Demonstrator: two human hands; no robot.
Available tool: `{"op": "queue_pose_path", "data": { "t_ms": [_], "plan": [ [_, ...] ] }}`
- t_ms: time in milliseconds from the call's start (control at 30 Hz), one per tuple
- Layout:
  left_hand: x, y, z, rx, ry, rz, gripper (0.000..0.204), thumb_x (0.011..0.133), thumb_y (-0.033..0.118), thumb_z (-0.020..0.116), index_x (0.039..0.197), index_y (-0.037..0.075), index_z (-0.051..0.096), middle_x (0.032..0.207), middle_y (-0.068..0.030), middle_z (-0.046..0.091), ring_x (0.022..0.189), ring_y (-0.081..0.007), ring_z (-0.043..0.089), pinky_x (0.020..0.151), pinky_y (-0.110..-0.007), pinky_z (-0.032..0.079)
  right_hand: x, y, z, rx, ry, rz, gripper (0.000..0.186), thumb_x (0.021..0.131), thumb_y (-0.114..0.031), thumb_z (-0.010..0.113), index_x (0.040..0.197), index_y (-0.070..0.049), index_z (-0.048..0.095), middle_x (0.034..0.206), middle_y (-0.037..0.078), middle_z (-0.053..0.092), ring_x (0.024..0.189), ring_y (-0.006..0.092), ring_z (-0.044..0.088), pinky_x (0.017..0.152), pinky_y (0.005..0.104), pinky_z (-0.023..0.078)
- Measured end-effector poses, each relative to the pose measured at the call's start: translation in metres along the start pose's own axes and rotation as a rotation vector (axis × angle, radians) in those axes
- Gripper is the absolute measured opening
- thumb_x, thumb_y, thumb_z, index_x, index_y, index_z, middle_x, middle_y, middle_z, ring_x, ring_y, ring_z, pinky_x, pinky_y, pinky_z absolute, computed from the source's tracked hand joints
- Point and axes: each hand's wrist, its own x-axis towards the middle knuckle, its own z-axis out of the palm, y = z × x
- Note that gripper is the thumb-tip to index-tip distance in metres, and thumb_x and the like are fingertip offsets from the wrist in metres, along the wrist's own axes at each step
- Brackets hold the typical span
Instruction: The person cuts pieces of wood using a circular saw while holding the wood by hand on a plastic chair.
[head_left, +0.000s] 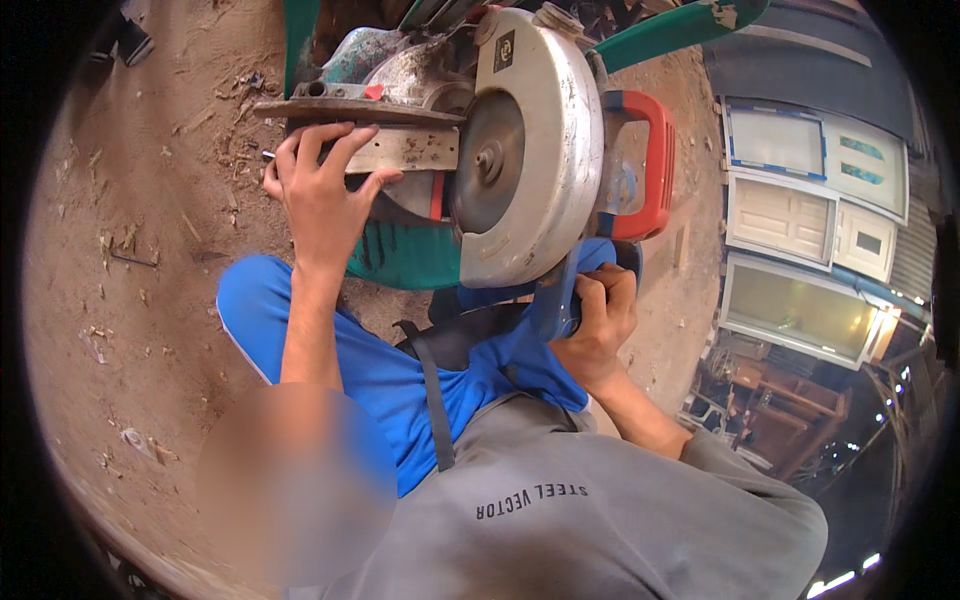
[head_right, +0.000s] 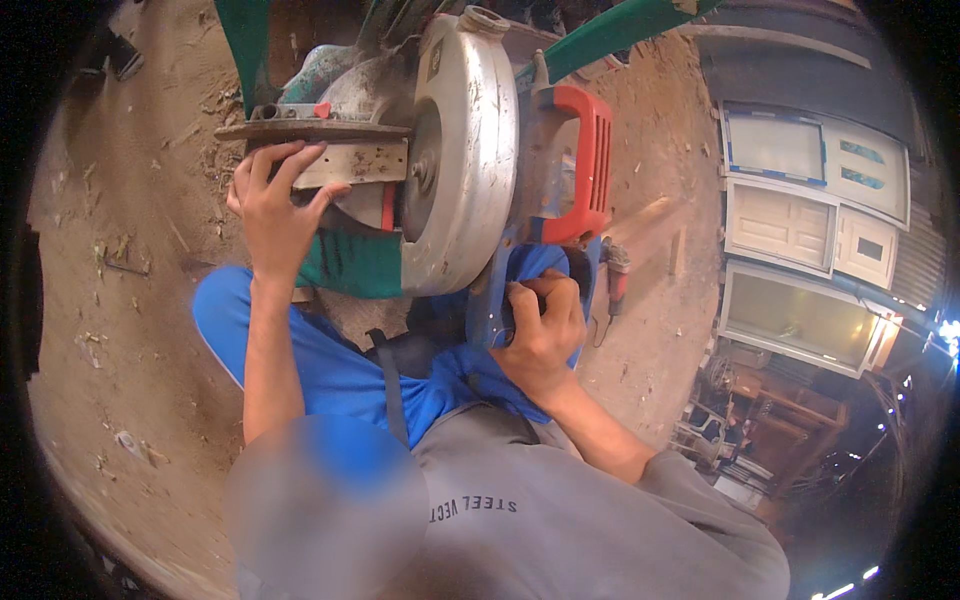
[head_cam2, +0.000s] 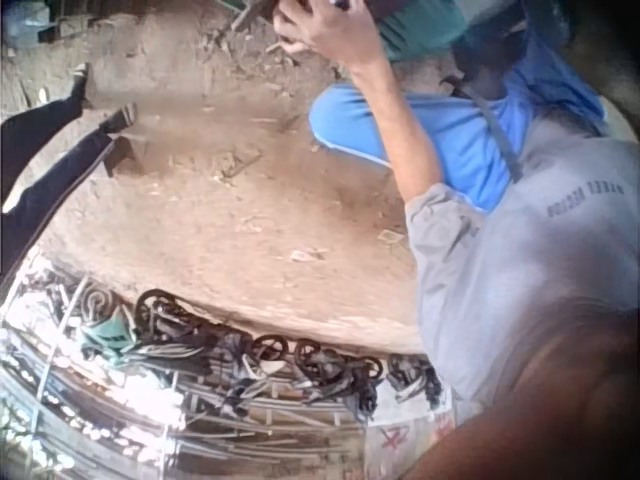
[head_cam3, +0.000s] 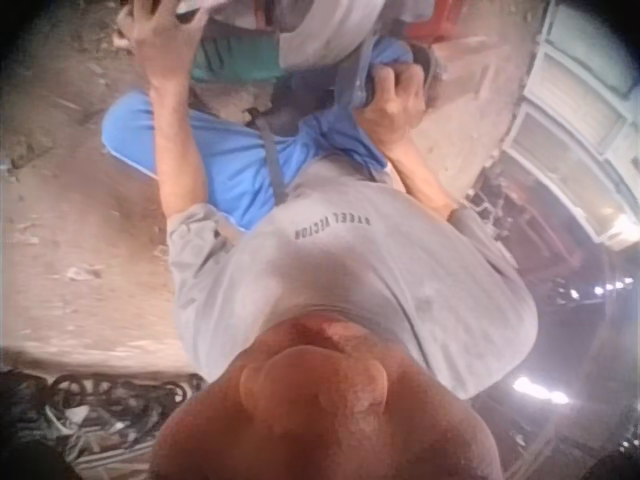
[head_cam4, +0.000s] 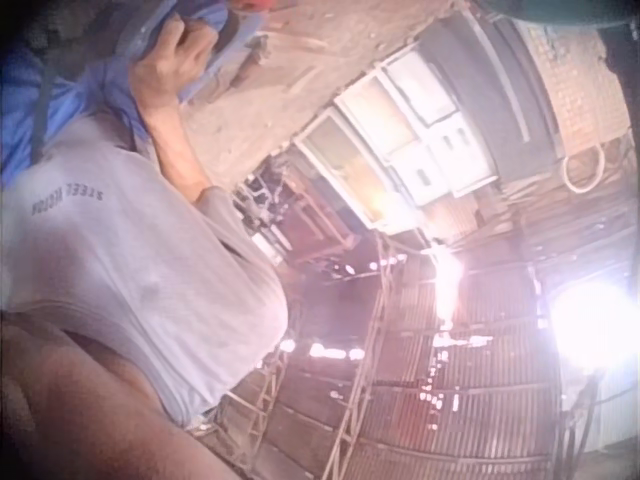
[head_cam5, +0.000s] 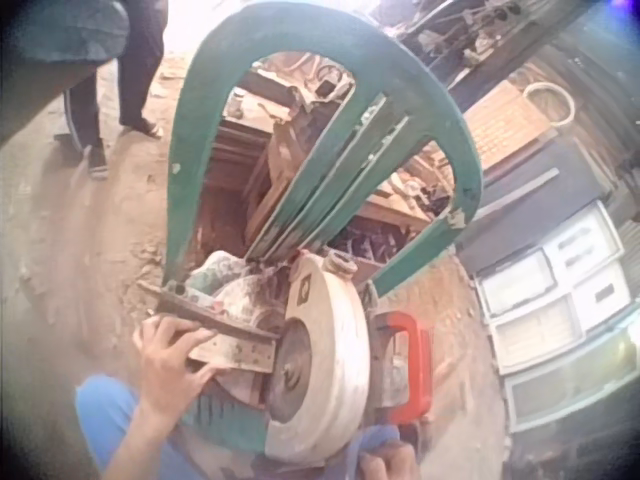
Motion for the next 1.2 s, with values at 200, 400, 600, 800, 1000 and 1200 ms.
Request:
{"op": "queue_pose_path", "data": {
  "t_ms": [200, 400, 600, 800, 1000, 1200],
  "plan": [
    [0.0, 0.001, -0.007, 0.014, -0.025, -0.041, 0.054, 0.066, 0.042, 0.092, 0.117, 0.028, 0.077, 0.122, 0.0053, 0.065, 0.125, -0.0278, 0.052, 0.11, -0.055, 0.03, 0.004, -0.005, 0.001, 0.024, 0.015, -0.01, 0.031, 0.07, -0.018, 0.083, 0.092, -0.002, 0.069, 0.089, 0.011, 0.058, 0.081, 0.0324, 0.064, 0.066, 0.0412, 0.052],
    [0.002, 0.008, -0.006, 0.057, -0.035, -0.03, 0.052, 0.068, 0.04, 0.092, 0.117, 0.027, 0.078, 0.121, 0.0062, 0.066, 0.124, -0.0256, 0.055, 0.109, -0.052, 0.035, 0.004, -0.002, -0.005, 0.023, 0.015, 0.011, 0.027, 0.071, -0.017, 0.081, 0.092, -0.005, 0.068, 0.089, 0.01, 0.057, 0.079, 0.0294, 0.061, 0.063, 0.0401, 0.049],
    [0.002, 0.007, -0.008, 0.046, -0.029, -0.003, 0.053, 0.068, 0.041, 0.092, 0.117, 0.026, 0.078, 0.121, 0.0053, 0.066, 0.124, -0.0256, 0.055, 0.11, -0.052, 0.035, 0.01, -0.002, -0.01, 0.033, 0.012, 0.002, 0.026, 0.068, -0.014, 0.081, 0.088, -0.008, 0.065, 0.088, 0.009, 0.053, 0.077, 0.0292, 0.058, 0.064, 0.0397, 0.048],
    [0.0, 0.005, -0.008, 0.036, -0.021, 0.002, 0.053, 0.068, 0.04, 0.092, 0.117, 0.025, 0.078, 0.122, 0.0056, 0.066, 0.126, -0.0258, 0.054, 0.109, -0.055, 0.035, 0.023, 0.001, -0.033, 0.068, -0.081, 0.0, 0.04, 0.056, -0.001, 0.078, 0.092, -0.009, 0.063, 0.093, 0.01, 0.052, 0.083, 0.0317, 0.059, 0.066, 0.0425, 0.05],
    [0.0, 0.004, -0.01, 0.006, -0.034, 0.001, 0.051, 0.07, 0.037, 0.092, 0.117, 0.025, 0.078, 0.123, 0.0054, 0.065, 0.126, -0.0262, 0.052, 0.108, -0.057, 0.035, 0.036, 0.01, -0.047, 0.076, -0.124, -0.061, 0.049, 0.052, 0.001, 0.078, 0.097, -0.008, 0.06, 0.097, 0.012, 0.052, 0.092, 0.0342, 0.059, 0.071, 0.0459, 0.052],
    [-0.001, 0.001, -0.011, -0.01, -0.033, 0.009, 0.052, 0.069, 0.037, 0.093, 0.117, 0.024, 0.078, 0.124, 0.004, 0.065, 0.125, -0.0269, 0.052, 0.107, -0.055, 0.036, 0.052, 0.012, -0.073, 0.174, -0.201, -0.078, 0.055, 0.056, -0.004, 0.084, 0.106, -0.006, 0.063, 0.102, 0.013, 0.054, 0.098, 0.0359, 0.06, 0.079, 0.0461, 0.054]
  ]
}}
